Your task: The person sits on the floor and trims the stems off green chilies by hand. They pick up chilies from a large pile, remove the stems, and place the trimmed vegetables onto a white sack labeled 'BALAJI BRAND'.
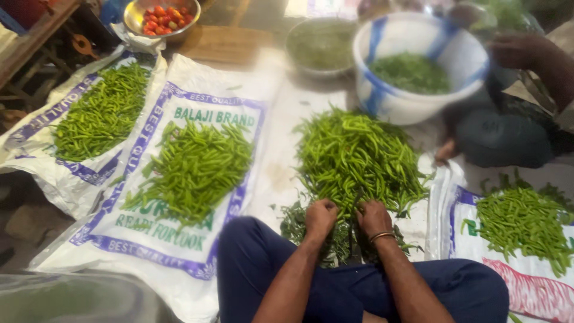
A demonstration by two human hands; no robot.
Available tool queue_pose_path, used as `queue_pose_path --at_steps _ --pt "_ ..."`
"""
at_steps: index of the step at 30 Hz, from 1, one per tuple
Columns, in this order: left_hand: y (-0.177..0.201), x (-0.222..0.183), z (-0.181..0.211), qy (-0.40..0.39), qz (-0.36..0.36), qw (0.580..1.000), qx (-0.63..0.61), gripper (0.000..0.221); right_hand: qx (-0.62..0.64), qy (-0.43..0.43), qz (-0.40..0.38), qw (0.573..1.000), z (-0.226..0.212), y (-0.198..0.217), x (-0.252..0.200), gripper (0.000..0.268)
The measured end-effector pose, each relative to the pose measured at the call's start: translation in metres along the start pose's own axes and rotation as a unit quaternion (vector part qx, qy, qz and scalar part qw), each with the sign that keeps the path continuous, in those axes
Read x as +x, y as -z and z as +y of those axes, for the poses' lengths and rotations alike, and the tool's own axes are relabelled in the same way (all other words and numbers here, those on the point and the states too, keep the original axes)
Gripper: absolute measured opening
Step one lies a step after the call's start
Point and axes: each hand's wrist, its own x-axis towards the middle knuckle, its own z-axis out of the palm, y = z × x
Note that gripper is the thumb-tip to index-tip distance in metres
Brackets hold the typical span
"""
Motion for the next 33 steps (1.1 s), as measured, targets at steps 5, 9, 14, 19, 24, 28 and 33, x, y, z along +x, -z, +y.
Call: queue_pose_path --at_steps 5,9,14,19,24,28,33 --pt "0.012 0.001 0.006 0.036 -0.009 0.996 -0.077 0.021 -0.017 -0.064 -0.119 0.991 0.015 -0.004 0.014 0.021" --pt "0.02 -0.006 0.016 0.047 -0.04 0.995 -0.078 0.022 0.188 -0.157 -0.161 0.956 0.069 0.027 -0.025 0.026" --pt "0.02 -0.005 0.022 0.043 -0.051 0.996 -0.062 0.023 0.518 -0.228 -0.161 0.809 0.055 0.064 -0.057 0.024" --pt "0.013 -0.006 0.006 0.042 -0.084 0.994 -0.05 0.024 0.676 -0.242 -0.094 0.69 0.024 0.043 -0.046 0.02" --pt "0.005 -0.007 0.003 0.017 -0.103 0.994 -0.043 0.028 0.643 -0.258 -0.106 0.713 0.031 -0.001 -0.037 0.018" --pt "-0.009 -0.003 0.002 -0.037 -0.122 0.989 -0.073 0.029 0.547 -0.269 -0.079 0.789 0.041 -0.016 -0.031 0.023" --pt "-0.041 0.005 -0.021 -0.04 -0.139 0.984 -0.099 0.026 0.536 -0.277 -0.074 0.794 0.055 -0.033 -0.025 0.024"
